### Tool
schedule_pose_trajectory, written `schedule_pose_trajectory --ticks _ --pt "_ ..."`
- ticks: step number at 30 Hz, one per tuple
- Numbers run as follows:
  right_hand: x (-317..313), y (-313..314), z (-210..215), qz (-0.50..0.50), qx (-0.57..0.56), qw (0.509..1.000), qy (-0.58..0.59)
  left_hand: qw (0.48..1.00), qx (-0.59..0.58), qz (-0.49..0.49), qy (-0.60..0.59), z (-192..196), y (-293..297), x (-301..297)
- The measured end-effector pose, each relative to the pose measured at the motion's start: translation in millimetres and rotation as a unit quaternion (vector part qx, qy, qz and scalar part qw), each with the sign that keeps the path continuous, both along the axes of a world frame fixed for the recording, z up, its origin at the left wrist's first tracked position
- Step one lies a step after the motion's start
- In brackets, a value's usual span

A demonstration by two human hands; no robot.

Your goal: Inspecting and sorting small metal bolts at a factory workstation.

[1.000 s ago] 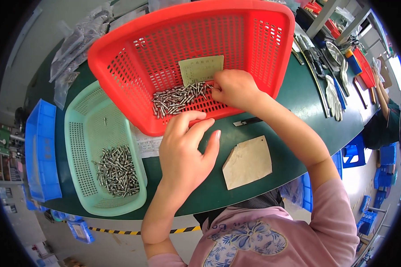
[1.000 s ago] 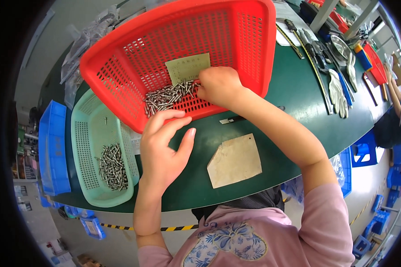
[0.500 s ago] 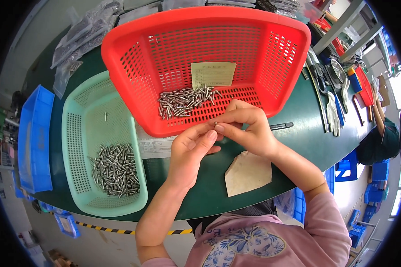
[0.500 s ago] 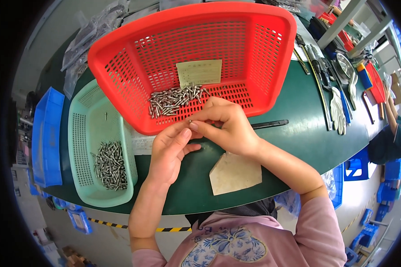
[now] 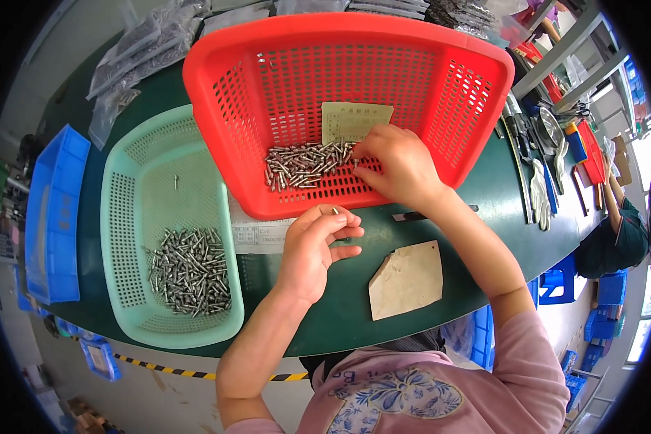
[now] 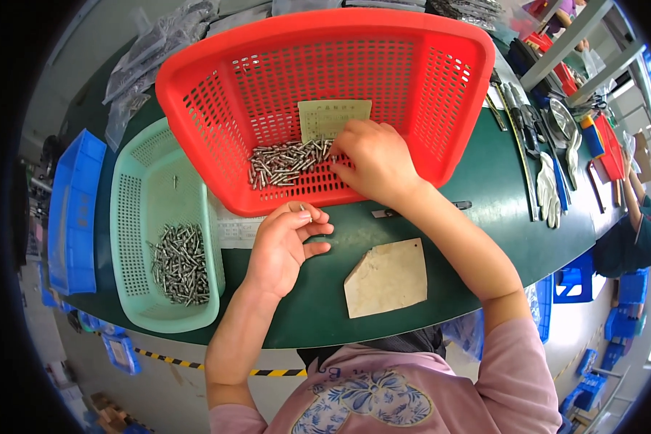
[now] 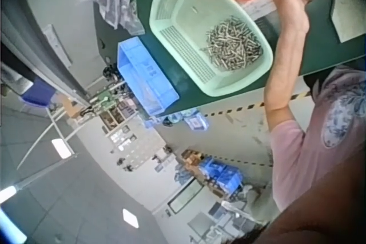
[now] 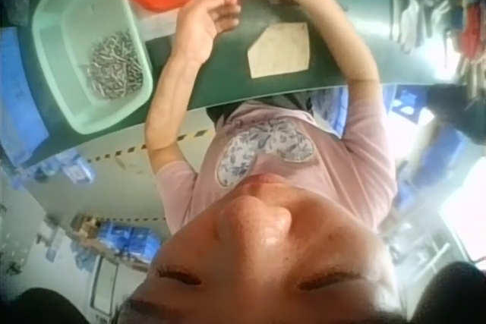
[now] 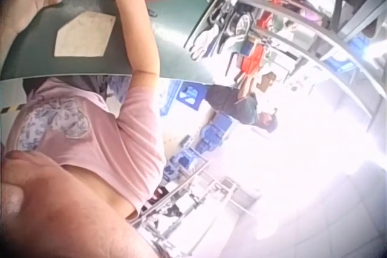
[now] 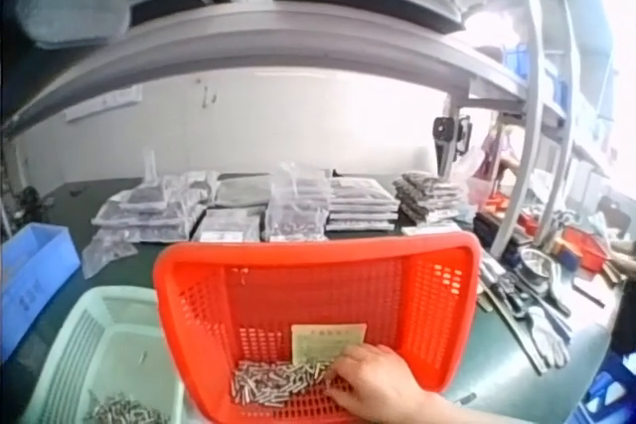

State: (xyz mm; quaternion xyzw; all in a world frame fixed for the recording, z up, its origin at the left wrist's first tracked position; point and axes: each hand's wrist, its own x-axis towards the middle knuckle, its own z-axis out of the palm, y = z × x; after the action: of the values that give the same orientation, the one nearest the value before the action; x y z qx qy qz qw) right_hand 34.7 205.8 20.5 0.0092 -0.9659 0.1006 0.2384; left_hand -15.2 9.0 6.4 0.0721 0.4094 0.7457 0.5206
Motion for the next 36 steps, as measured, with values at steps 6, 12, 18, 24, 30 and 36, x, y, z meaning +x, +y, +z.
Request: schedule_pose_trajectory --ticks 6,12,18,24,30,36 --pt "25 -24 13 0.141 -0.218 0.964 0.052 0.999 -0.046 0.009 -0.004 -1 0 3" --pt "39 -29 17 0.156 -0.215 0.964 0.029 0.999 -0.016 -0.037 -0.023 -4 1 4" --pt "41 -30 17 0.146 -0.225 0.963 0.009 0.998 -0.033 -0.049 0.034 -2 0 3" --pt "45 -24 18 0.19 -0.16 0.968 -0.028 0.993 -0.076 -0.066 0.064 11 -2 4" --pt "44 -23 21 0.22 -0.134 0.966 -0.004 0.989 -0.062 -0.119 0.068 6 -5 -2" --pt "44 -22 20 0.229 -0.126 0.965 0.007 0.989 -0.057 -0.128 0.05 6 -4 -1"
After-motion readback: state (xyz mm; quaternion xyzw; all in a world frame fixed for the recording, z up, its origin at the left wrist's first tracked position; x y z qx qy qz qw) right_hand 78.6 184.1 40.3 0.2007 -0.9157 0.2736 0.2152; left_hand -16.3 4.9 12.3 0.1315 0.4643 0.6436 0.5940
